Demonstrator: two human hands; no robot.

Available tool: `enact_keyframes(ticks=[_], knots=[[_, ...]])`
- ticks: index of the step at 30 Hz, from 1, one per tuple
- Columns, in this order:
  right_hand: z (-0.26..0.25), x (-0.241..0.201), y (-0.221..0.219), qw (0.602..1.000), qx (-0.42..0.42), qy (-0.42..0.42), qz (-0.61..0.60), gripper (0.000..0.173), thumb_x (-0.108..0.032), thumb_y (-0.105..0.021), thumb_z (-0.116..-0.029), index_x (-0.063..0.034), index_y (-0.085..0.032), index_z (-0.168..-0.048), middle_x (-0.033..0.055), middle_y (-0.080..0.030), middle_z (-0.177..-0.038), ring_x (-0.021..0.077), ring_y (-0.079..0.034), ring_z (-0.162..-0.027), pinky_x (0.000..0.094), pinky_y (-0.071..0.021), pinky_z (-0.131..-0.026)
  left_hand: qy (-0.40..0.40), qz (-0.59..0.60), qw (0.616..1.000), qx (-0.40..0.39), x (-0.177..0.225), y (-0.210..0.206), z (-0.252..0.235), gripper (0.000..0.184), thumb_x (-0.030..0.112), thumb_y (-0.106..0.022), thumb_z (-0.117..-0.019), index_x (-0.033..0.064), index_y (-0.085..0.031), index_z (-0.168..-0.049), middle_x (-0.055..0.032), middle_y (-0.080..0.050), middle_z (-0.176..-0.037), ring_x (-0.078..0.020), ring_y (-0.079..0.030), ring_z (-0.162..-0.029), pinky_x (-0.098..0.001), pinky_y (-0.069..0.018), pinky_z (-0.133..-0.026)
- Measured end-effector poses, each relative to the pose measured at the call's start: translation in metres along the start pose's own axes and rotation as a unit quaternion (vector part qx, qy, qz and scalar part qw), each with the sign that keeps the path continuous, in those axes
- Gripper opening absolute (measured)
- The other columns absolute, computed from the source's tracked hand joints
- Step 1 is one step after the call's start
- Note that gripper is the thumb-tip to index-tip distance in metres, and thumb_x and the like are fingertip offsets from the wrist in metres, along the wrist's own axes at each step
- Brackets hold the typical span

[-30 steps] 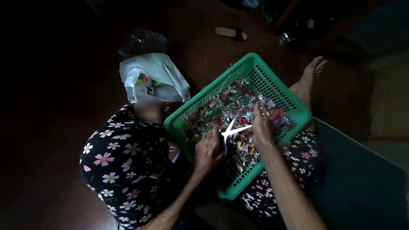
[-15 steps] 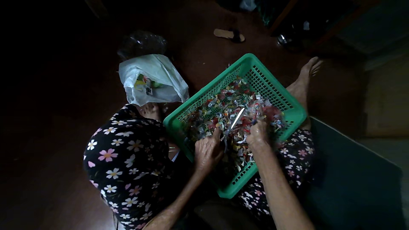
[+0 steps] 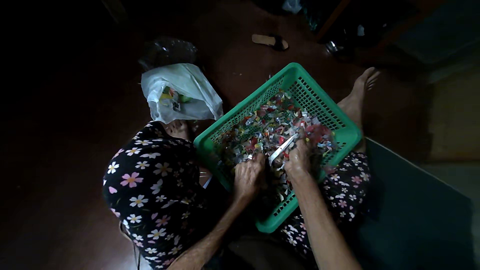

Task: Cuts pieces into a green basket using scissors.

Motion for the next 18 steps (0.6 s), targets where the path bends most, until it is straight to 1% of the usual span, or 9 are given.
enact_keyframes(ticks=[1, 2, 4, 7, 9, 11, 15, 17, 18], knots=[[-0.002, -0.003, 0.003, 1.0, 0.004, 0.008, -0.003, 0.049, -0.038, -0.033, -0.1128, -0.01, -0.041, -0.152, 0.015, -0.05, -0.143, 0.0248, -0.053, -0.123, 0.0463, -0.0468, -0.099, -0.003, 0.016, 1.0, 0.001, -0.001, 0.001, 0.001, 0.024, 0.013, -0.057, -0.0987, 0.0019, -0.069, -0.116, -0.0212, -0.072, -0.088, -0.042, -0.072, -0.086, -0.0574, -0.0533, -0.076], [-0.003, -0.006, 0.006, 1.0, 0.011, 0.013, -0.004, 0.052, -0.041, -0.034, -0.1122, -0.0104, -0.038, -0.154, 0.016, -0.048, -0.146, 0.0271, -0.051, -0.127, 0.049, -0.0454, -0.101, -0.008, 0.03, 1.0, 0.002, -0.001, 0.002, 0.002, 0.024, 0.014, -0.057, -0.0982, 0.0023, -0.069, -0.116, -0.0208, -0.072, -0.088, -0.0415, -0.071, -0.086, -0.0574, -0.0532, -0.076], [-0.002, -0.011, 0.011, 0.999, 0.029, 0.019, -0.003, 0.054, -0.043, -0.035, -0.1117, -0.0096, -0.037, -0.154, 0.0171, -0.048, -0.146, 0.0279, -0.05, -0.126, 0.0495, -0.0447, -0.101, -0.022, 0.055, 0.998, -0.007, -0.003, 0.001, 0.005, 0.031, 0.017, -0.06, -0.0979, 0.0016, -0.065, -0.125, -0.0216, -0.072, -0.093, -0.0417, -0.07, -0.09, -0.0582, -0.0525, -0.079], [0.001, -0.013, 0.014, 0.998, 0.019, 0.048, 0.041, 0.049, -0.033, -0.036, -0.1126, -0.0075, -0.036, -0.154, 0.0188, -0.047, -0.147, 0.0276, -0.051, -0.127, 0.0469, -0.0456, -0.101, -0.043, 0.081, 0.995, -0.033, -0.004, -0.005, 0.008, 0.063, 0.023, -0.066, -0.0966, -0.0032, -0.045, -0.15, -0.0269, -0.064, -0.129, -0.0438, -0.064, -0.115, -0.0603, -0.0503, -0.093], [0.007, -0.012, 0.011, 0.992, -0.014, 0.086, 0.09, 0.045, -0.017, -0.038, -0.1119, -0.0003, -0.037, -0.154, 0.0249, -0.047, -0.148, 0.0309, -0.049, -0.132, 0.0456, -0.0417, -0.109, -0.041, 0.074, 0.995, -0.05, -0.001, -0.007, 0.006, 0.067, 0.024, -0.065, -0.0968, -0.0031, -0.039, -0.153, -0.0268, -0.06, -0.135, -0.0431, -0.061, -0.12, -0.0584, -0.0499, -0.095], [0.007, -0.003, 0.004, 0.99, -0.022, 0.103, 0.094, 0.038, -0.018, -0.041, -0.1116, 0.0036, -0.049, -0.142, 0.0202, -0.057, -0.128, 0.021, -0.057, -0.113, 0.0364, -0.0488, -0.098, -0.037, 0.075, 0.995, -0.045, 0.002, -0.007, 0.003, 0.062, 0.018, -0.064, -0.0964, -0.0011, -0.043, -0.152, -0.0262, -0.063, -0.13, -0.0425, -0.064, -0.115, -0.0577, -0.0512, -0.092], [0.009, 0.004, -0.001, 0.987, -0.025, 0.087, 0.13, 0.036, -0.016, -0.034, -0.1128, 0.0093, -0.053, -0.13, 0.0214, -0.058, -0.112, 0.023, -0.058, -0.098, 0.0388, -0.0503, -0.087, 0.003, 0.04, 0.998, -0.048, -0.002, -0.003, -0.001, 0.034, 0.017, -0.055, -0.1014, 0.0032, -0.063, -0.132, -0.0225, -0.072, -0.099, -0.0421, -0.07, -0.095, -0.0583, -0.0521, -0.083], [0.007, -0.001, 0.003, 0.989, -0.017, 0.077, 0.122, 0.041, -0.019, -0.034, -0.1131, 0.0091, -0.05, -0.138, 0.0263, -0.057, -0.125, 0.0287, -0.057, -0.109, 0.0441, -0.0484, -0.096, -0.012, 0.051, 0.998, -0.028, -0.001, 0.001, 0.001, 0.027, 0.018, -0.056, -0.1009, 0.0028, -0.068, -0.121, -0.0212, -0.072, -0.09, -0.0417, -0.07, -0.089, -0.0584, -0.052, -0.079], [0.005, -0.006, 0.006, 0.991, -0.01, 0.078, 0.111, 0.045, -0.026, -0.034, -0.1133, 0.0067, -0.048, -0.141, 0.0258, -0.056, -0.127, 0.0293, -0.056, -0.112, 0.046, -0.0471, -0.097, -0.029, 0.069, 0.997, -0.022, -0.001, 0.002, 0.001, 0.026, 0.018, -0.057, -0.0998, 0.0023, -0.069, -0.117, -0.0206, -0.071, -0.088, -0.041, -0.07, -0.088, -0.0584, -0.0523, -0.078]])
Point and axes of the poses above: each hand's wrist, its own z-axis away from the middle knuckle, its own y-axis out of the back of the hand, x = y × z, the point moved 8 cm from there along -z, towards the middle knuckle
